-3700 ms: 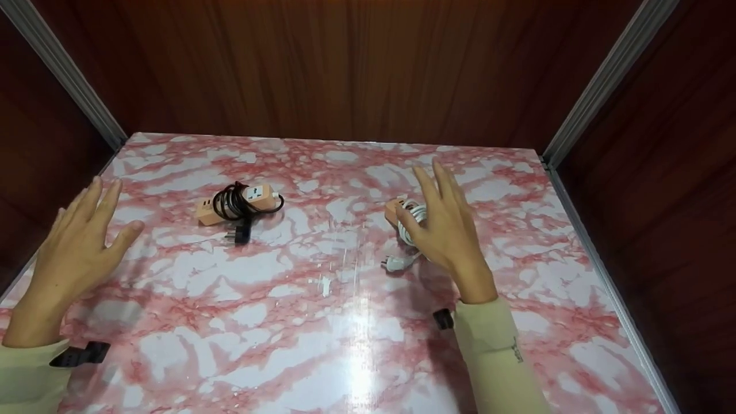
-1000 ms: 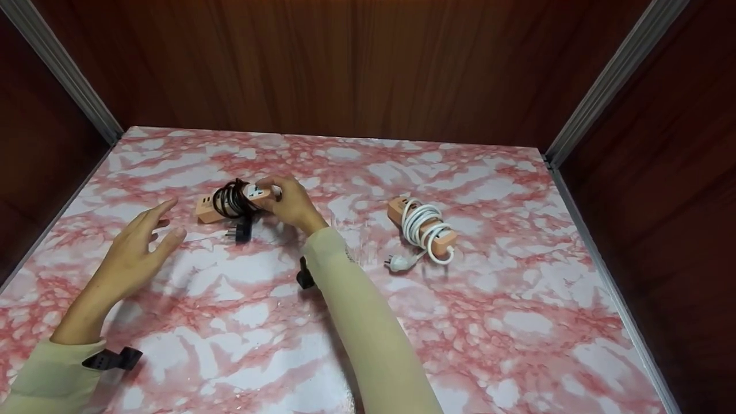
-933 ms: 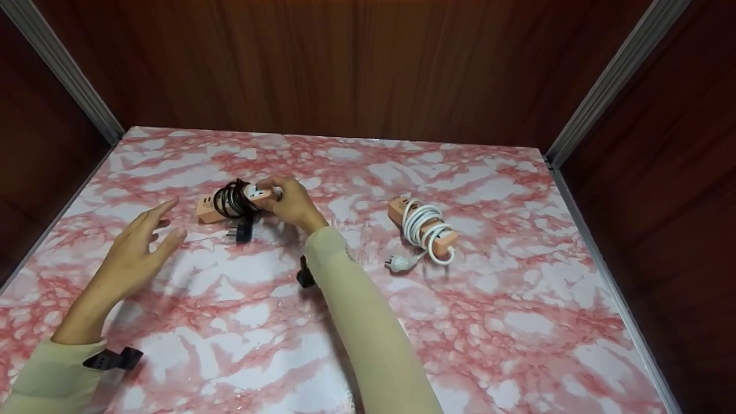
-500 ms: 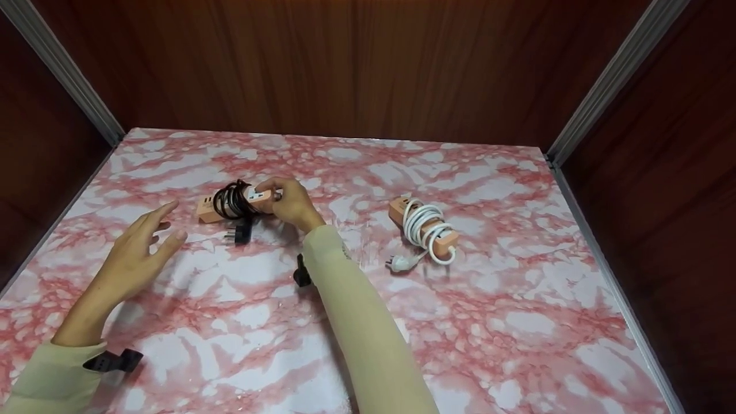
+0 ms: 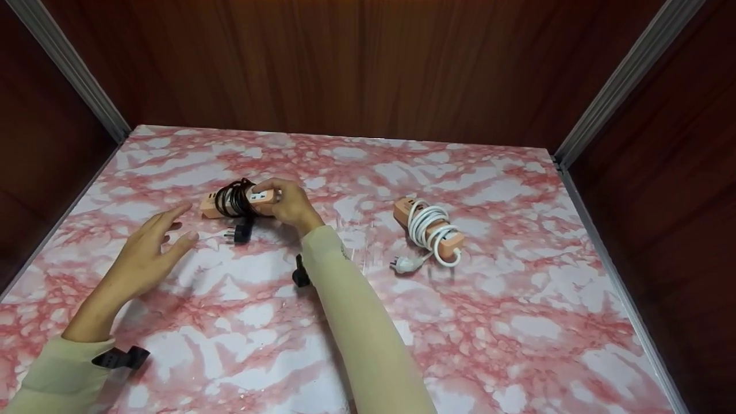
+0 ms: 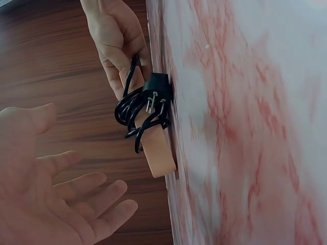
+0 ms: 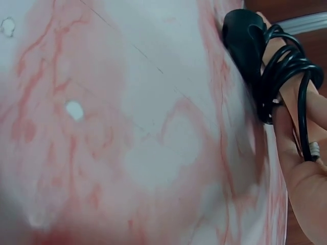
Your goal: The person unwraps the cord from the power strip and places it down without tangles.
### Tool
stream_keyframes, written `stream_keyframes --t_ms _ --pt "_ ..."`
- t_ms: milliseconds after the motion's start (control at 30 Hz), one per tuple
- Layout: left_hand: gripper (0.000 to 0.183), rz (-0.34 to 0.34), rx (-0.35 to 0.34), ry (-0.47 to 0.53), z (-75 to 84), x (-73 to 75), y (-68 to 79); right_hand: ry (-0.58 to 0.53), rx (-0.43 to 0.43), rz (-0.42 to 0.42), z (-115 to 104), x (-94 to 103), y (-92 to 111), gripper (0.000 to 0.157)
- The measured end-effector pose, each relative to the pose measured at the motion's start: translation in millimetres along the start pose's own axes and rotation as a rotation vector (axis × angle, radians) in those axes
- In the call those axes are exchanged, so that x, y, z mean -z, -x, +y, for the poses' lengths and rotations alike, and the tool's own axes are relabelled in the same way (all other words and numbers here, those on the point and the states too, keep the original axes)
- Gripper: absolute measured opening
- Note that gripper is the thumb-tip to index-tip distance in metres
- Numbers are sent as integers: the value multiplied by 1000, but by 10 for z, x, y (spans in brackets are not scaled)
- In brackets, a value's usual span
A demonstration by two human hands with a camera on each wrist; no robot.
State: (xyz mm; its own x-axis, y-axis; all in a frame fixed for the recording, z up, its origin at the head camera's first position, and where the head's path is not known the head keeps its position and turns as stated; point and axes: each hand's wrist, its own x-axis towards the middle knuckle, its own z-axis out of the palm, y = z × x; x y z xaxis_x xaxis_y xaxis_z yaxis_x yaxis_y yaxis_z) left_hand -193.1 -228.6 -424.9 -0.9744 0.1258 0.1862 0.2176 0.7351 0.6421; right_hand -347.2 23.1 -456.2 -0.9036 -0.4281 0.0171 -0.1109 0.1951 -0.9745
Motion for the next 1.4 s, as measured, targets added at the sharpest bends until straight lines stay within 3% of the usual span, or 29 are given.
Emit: stream_keyframes --t_ms 233,533,900,1200,1400 --pt "71 -11 -7 -18 20 -31 -14 48 58 12 -4 -23 5 36" --pt "64 -33 -45 -40 69 -104 -59 -3 40 29 40 -14 50 39" --pt "50 -48 -104 -81 134 -293 -253 -27 10 68 73 16 116 39" --pt "46 -115 -26 -121 254 -460 -476 -88 0 79 78 23 119 39" --pt "42 -115 -35 -136 249 -522 -528 -89 9 80 80 10 127 40"
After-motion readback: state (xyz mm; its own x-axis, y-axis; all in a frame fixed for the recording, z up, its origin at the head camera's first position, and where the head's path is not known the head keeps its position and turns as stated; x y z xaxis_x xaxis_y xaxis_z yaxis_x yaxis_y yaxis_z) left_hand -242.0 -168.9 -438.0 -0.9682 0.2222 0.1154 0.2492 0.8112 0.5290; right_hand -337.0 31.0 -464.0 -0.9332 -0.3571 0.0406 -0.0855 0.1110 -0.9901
